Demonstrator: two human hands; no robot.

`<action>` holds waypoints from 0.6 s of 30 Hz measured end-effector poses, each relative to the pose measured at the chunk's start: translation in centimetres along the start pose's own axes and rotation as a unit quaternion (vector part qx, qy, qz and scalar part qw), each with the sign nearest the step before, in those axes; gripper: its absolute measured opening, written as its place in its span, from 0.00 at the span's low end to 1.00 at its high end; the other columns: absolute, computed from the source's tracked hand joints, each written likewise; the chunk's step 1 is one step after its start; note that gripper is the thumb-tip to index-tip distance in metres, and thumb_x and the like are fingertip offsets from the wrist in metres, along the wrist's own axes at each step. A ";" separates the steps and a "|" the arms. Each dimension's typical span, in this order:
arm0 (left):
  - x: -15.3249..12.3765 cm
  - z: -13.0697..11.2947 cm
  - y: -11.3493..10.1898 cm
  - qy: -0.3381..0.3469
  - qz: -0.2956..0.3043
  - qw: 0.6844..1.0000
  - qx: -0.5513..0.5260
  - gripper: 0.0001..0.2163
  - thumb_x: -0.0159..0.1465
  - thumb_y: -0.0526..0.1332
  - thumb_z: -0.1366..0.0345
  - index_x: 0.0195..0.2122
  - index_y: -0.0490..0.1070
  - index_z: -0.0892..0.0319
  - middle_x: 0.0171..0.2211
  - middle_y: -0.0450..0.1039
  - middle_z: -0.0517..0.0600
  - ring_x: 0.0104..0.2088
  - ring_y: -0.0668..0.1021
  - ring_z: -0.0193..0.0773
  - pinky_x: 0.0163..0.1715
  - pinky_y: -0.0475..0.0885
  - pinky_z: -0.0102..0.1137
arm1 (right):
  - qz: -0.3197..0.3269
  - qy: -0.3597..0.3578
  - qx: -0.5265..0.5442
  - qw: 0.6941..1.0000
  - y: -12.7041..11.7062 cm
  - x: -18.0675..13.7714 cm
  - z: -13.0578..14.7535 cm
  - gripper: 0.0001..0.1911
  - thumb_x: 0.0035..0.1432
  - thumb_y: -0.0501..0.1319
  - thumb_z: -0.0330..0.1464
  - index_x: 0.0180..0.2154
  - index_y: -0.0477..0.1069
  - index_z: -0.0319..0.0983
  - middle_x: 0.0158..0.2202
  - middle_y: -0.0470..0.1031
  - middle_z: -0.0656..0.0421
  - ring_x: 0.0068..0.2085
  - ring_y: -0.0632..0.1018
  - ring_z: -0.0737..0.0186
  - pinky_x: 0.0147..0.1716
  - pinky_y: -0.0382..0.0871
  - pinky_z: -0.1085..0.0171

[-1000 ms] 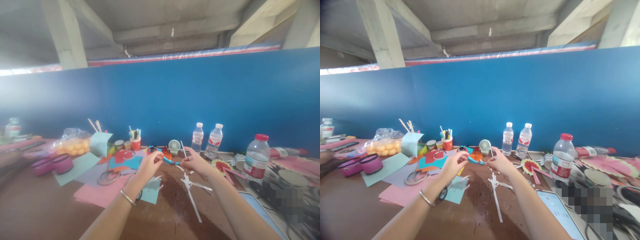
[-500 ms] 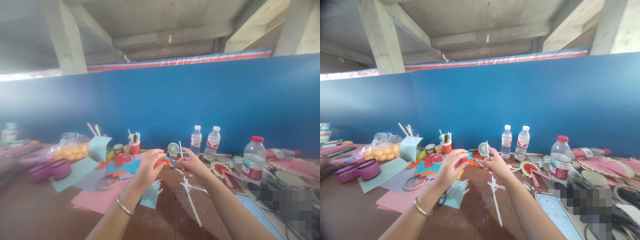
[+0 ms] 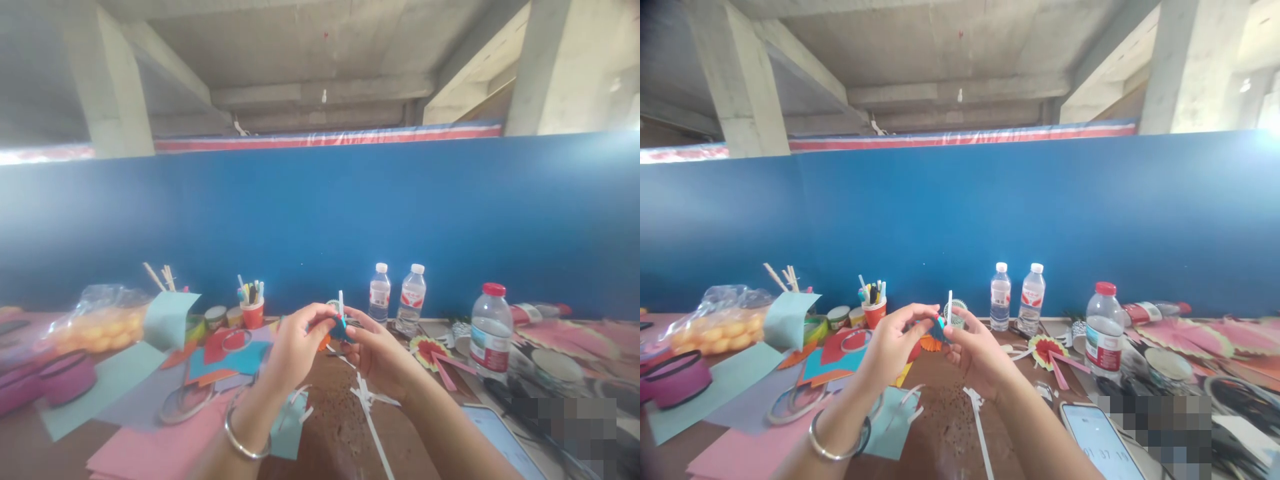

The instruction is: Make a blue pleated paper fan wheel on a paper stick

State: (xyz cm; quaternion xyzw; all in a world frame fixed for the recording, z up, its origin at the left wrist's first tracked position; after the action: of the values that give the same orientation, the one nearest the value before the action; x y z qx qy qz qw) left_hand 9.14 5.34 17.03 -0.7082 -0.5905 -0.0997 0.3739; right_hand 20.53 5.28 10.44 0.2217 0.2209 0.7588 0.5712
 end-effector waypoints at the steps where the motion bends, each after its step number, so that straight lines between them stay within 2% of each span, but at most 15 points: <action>1: -0.2 0.1 0.4 -0.015 0.010 1.000 -0.016 0.08 0.60 0.55 0.64 0.37 0.71 0.56 0.39 0.75 0.49 0.40 0.75 0.39 0.42 0.69 0.33 | -0.005 -0.006 -0.002 1.000 -0.1 0.1 0.0 0.27 0.44 0.68 0.31 0.46 0.62 0.43 0.31 0.71 0.63 0.24 0.72 0.75 0.25 0.66 0.74; 7: -0.9 -0.4 1.8 -0.045 0.044 0.994 -0.090 0.12 0.60 0.55 0.64 0.45 0.70 0.56 0.44 0.74 0.50 0.44 0.74 0.40 0.44 0.69 0.32 | -0.039 -0.049 -0.018 0.998 -0.2 -0.1 0.4 0.28 0.43 0.69 0.32 0.46 0.61 0.42 0.31 0.71 0.62 0.26 0.72 0.73 0.27 0.65 0.72; 11: -0.8 -0.8 1.7 -0.049 0.046 0.992 -0.109 0.09 0.58 0.59 0.64 0.39 0.73 0.58 0.39 0.76 0.51 0.40 0.76 0.41 0.40 0.69 0.32 | -0.061 -0.040 -0.058 0.996 0.3 -0.6 0.3 0.29 0.41 0.69 0.35 0.46 0.61 0.42 0.28 0.69 0.63 0.23 0.68 0.73 0.22 0.59 0.72; 13: -0.5 -0.8 1.1 -0.040 0.037 0.993 -0.110 0.08 0.58 0.59 0.65 0.37 0.74 0.58 0.38 0.76 0.50 0.41 0.75 0.41 0.42 0.68 0.32 | -0.083 -0.056 -0.100 0.990 0.3 -0.8 0.9 0.29 0.42 0.67 0.38 0.47 0.61 0.43 0.29 0.69 0.62 0.24 0.68 0.70 0.21 0.58 0.71; 15: -0.3 -0.7 0.2 -0.028 0.017 0.992 -0.121 0.06 0.57 0.60 0.65 0.35 0.74 0.58 0.39 0.76 0.50 0.42 0.75 0.41 0.44 0.66 0.31 | -0.128 -0.111 -0.175 0.970 -0.1 -1.2 2.3 0.25 0.45 0.64 0.41 0.45 0.64 0.44 0.31 0.68 0.61 0.29 0.70 0.65 0.26 0.60 0.67; 16: -0.2 -0.7 -0.3 -0.023 0.007 0.992 -0.126 0.06 0.57 0.60 0.65 0.34 0.74 0.58 0.39 0.76 0.50 0.42 0.74 0.40 0.44 0.66 0.31 | -0.162 -0.144 -0.230 0.949 -0.5 -1.6 3.2 0.22 0.45 0.63 0.42 0.43 0.67 0.44 0.33 0.67 0.60 0.32 0.70 0.63 0.30 0.61 0.65; 18: 0.0 -0.4 -1.2 -0.021 -0.004 0.992 -0.124 0.06 0.57 0.61 0.64 0.32 0.74 0.59 0.37 0.76 0.50 0.40 0.75 0.39 0.43 0.66 0.30 | -0.236 -0.204 -0.354 0.882 -1.1 -2.4 5.2 0.17 0.45 0.62 0.43 0.38 0.71 0.45 0.34 0.64 0.59 0.37 0.68 0.57 0.38 0.60 0.59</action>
State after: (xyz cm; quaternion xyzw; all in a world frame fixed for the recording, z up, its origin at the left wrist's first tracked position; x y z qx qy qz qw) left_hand 8.22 5.08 17.82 -0.7486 -0.5843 -0.1587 0.2704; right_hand 25.01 3.62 13.79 0.0963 -0.1378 0.5668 0.8065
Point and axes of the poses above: each hand's wrist, its own x-axis towards the middle knuckle, its own y-axis out of the palm, z = x × y, the point moved 8 cm from there along x, towards the middle knuckle
